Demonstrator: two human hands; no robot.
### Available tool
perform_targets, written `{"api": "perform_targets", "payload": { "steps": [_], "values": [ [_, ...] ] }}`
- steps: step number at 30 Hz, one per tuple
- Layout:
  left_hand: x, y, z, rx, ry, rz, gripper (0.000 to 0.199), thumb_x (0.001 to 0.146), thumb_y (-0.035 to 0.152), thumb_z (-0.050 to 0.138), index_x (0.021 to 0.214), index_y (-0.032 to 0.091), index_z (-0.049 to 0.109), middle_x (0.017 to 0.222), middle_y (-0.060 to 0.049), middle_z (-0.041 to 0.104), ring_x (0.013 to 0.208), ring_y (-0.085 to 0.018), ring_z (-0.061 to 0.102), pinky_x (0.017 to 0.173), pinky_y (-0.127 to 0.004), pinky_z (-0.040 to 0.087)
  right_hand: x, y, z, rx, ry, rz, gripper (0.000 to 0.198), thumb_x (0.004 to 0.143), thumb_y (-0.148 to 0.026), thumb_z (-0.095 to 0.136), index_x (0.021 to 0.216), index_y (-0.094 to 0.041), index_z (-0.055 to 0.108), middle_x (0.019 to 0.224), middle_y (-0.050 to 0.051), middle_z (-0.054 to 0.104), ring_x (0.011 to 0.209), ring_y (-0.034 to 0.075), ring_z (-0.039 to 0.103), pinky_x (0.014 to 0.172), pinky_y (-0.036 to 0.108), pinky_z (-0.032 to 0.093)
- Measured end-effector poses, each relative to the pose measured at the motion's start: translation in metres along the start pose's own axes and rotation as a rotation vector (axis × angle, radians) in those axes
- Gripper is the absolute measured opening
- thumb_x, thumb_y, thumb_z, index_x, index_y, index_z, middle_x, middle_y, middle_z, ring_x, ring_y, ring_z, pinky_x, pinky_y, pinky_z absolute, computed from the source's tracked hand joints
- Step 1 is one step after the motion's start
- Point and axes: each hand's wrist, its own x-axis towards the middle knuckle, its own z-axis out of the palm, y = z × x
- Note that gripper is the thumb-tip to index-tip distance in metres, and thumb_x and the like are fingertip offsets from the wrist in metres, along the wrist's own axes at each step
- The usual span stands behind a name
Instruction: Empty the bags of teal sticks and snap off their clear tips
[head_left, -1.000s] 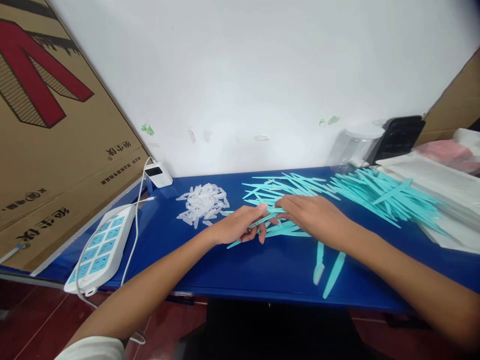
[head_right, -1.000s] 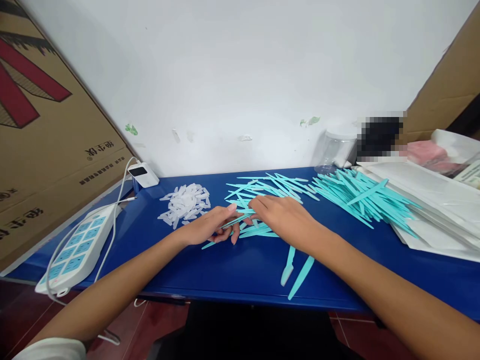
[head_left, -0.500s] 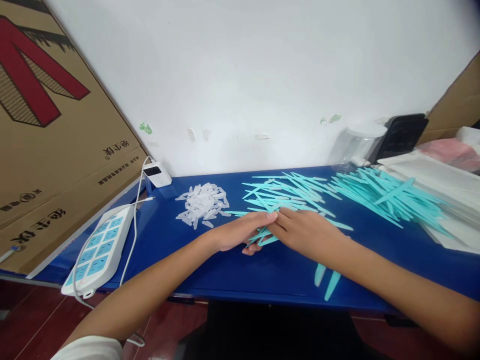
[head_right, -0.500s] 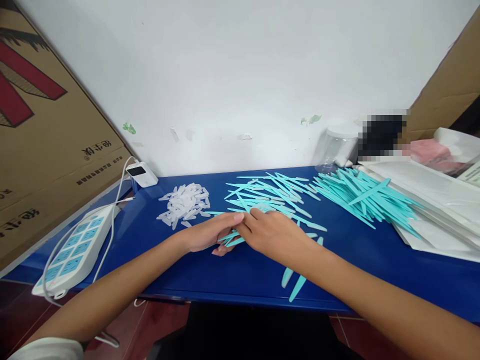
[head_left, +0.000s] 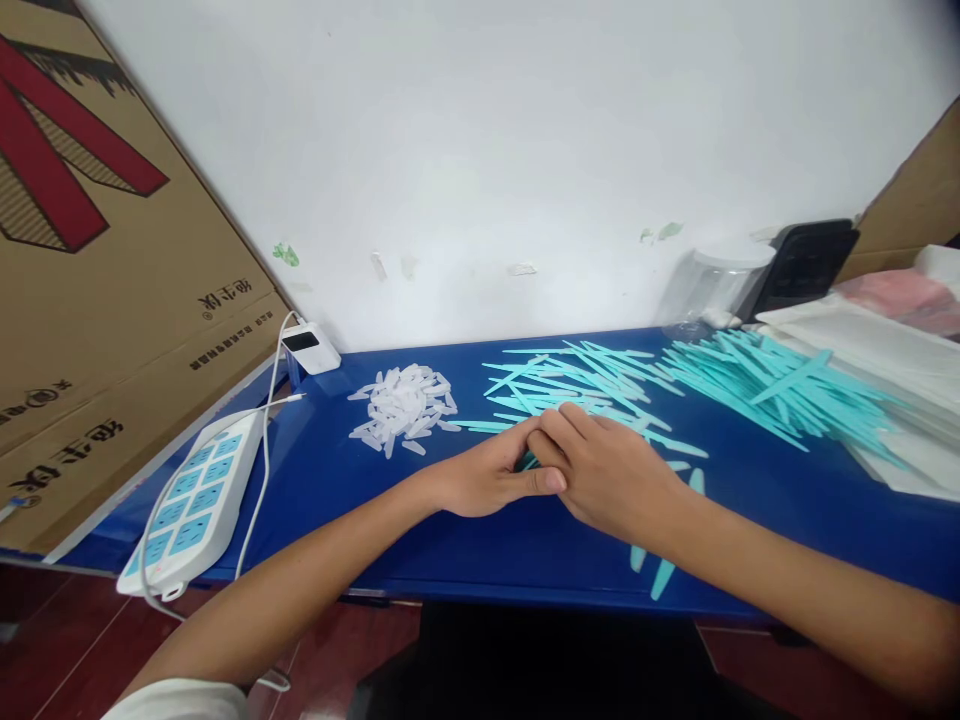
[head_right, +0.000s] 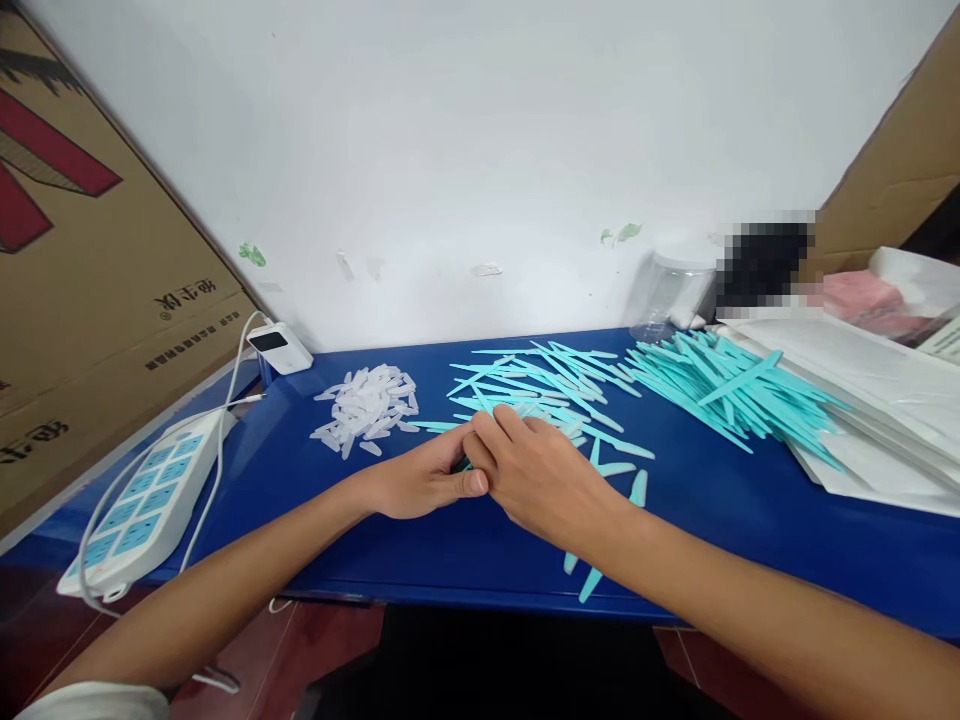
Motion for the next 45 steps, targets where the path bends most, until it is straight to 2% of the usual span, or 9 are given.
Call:
{"api": "perform_targets", "payload": {
  "steps": [4,9,14,17,20,24,34,38,45],
  "values": [
    [-0.002,0.006,-0.002,0.048,0.026,0.041,0.047,0.096,0.062,0.069,0.116,0.02,0.059,0.116,-0.008,0.063,0.111,-0.023,0.059,0.1,-0.04,0.052,-0.001,0.005,0.001,-0.036,0.134,-0.01,0.028,0.094,-0.009,0.053,0.118,-0.009,0.066,0.104,0.015,0.062,0.092,0.027,0.053,0.071,0.041,0.051],
    [-0.004,0.012,-0.002,0.134,0.012,-0.035,0.049,0.106,0.062,0.051,0.089,0.017,0.061,0.07,0.002,0.05,0.067,-0.013,0.048,0.062,-0.028,0.045,-0.003,0.009,0.001,0.059,0.271,-0.023,0.051,0.095,-0.008,0.055,0.145,-0.011,0.05,0.128,0.019,0.063,0.109,0.03,0.058,0.086,0.048,0.057],
    [-0.002,0.012,-0.003,0.135,0.075,-0.017,0.05,0.107,0.06,0.05,0.086,0.016,0.062,0.064,0.004,0.041,0.058,-0.01,0.036,0.054,-0.025,0.033,-0.001,0.015,-0.003,0.285,0.265,-0.026,0.062,0.09,-0.008,0.058,0.15,-0.013,0.043,0.134,0.02,0.059,0.116,0.032,0.06,0.092,0.05,0.057],
    [-0.001,0.009,-0.006,0.11,0.126,-0.03,0.053,0.108,0.061,0.047,0.087,0.016,0.064,0.064,0.004,0.041,0.056,-0.009,0.036,0.054,-0.024,0.031,0.001,0.027,-0.012,0.422,0.376,0.141,0.057,0.091,-0.015,0.061,0.147,-0.02,0.046,0.13,0.018,0.061,0.119,0.033,0.061,0.095,0.051,0.055],
    [-0.001,0.006,-0.01,0.092,0.171,-0.073,0.057,0.107,0.065,0.045,0.085,0.016,0.063,0.061,0.005,0.04,0.054,-0.009,0.037,0.053,-0.024,0.032,0.001,0.045,-0.018,0.468,0.451,0.51,0.033,0.099,-0.027,0.059,0.132,-0.021,0.058,0.119,0.016,0.066,0.11,0.031,0.064,0.092,0.046,0.054],
    [-0.001,0.002,-0.013,0.096,0.171,-0.106,0.058,0.105,0.069,0.045,0.082,0.017,0.06,0.059,0.005,0.039,0.053,-0.01,0.037,0.053,-0.025,0.032,-0.002,0.067,-0.014,0.801,0.238,0.786,0.037,0.107,-0.053,0.048,0.115,-0.022,0.067,0.086,0.007,0.068,0.078,0.022,0.066,0.074,0.036,0.053],
    [0.0,-0.002,-0.008,0.238,0.239,-0.034,0.058,0.111,0.059,0.039,0.076,0.017,0.06,0.067,0.0,0.057,0.062,-0.012,0.049,0.067,-0.026,0.042,0.003,0.059,-0.004,1.336,-0.023,0.794,0.05,0.097,-0.067,0.063,0.106,-0.019,0.069,0.063,-0.002,0.06,0.052,0.012,0.053,0.047,0.024,0.041],
    [-0.001,-0.001,-0.01,0.408,0.317,-0.006,0.048,0.111,0.055,0.043,0.095,0.016,0.068,0.074,0.001,0.062,0.065,-0.013,0.053,0.068,-0.027,0.041,0.003,0.061,-0.004,1.359,-0.122,0.821,0.052,0.091,-0.068,0.07,0.105,-0.018,0.071,0.066,0.0,0.066,0.046,0.01,0.052,0.043,0.025,0.04],
    [0.0,-0.003,-0.015,0.577,0.302,0.025,0.049,0.113,0.05,0.039,0.094,0.017,0.069,0.081,0.0,0.067,0.068,-0.014,0.059,0.071,-0.027,0.04,0.001,0.065,0.001,1.276,-0.065,0.823,0.053,0.086,-0.07,0.075,0.092,-0.017,0.072,0.074,0.005,0.07,0.054,0.011,0.055,0.046,0.023,0.043]
  ]
}}
